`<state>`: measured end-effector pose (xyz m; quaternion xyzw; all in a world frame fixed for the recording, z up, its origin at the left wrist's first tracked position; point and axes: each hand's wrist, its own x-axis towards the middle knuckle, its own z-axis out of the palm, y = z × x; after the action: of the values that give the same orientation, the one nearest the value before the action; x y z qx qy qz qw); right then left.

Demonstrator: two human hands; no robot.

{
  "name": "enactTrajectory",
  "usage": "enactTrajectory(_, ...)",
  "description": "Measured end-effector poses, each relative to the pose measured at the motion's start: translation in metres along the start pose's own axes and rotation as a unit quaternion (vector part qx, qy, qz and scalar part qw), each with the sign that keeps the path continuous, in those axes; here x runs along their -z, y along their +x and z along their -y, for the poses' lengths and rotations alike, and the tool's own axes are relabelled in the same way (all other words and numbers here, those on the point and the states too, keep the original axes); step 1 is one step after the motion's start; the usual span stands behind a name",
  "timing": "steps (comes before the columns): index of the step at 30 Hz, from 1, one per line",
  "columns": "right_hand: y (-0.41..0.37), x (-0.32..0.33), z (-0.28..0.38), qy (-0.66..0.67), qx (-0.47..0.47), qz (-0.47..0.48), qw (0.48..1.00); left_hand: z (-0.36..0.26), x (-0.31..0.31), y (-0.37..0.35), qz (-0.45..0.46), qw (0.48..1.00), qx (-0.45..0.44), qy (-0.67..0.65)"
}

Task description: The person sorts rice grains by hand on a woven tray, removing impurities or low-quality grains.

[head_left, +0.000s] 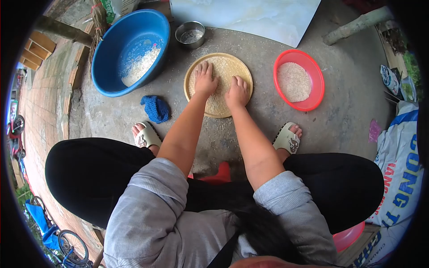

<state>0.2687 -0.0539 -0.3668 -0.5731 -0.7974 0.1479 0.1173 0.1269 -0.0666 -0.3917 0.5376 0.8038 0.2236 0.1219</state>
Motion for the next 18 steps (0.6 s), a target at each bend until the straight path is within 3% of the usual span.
enactTrajectory(8,0.000,-0.004,-0.001,0.001,0.003,-0.042,0.999,-0.002,0.002,-0.027,0.000,0.986,-0.168,0.018)
enactTrajectory(12,0.002,-0.003,0.003,0.013,-0.023,-0.038,0.999,-0.007,0.008,-0.056,-0.012,0.978,-0.206,-0.021)
enactTrajectory(15,0.001,0.001,0.010,0.028,-0.041,-0.024,0.998,-0.012,0.017,-0.064,0.021,0.981,-0.176,-0.072)
enactTrajectory(16,0.001,0.001,0.013,0.024,-0.047,-0.028,0.998,-0.015,0.020,-0.066,-0.034,0.978,-0.193,-0.068)
enactTrajectory(18,0.001,0.000,0.015,0.014,-0.049,-0.035,0.998,-0.010,0.014,-0.072,-0.018,0.982,-0.178,-0.056)
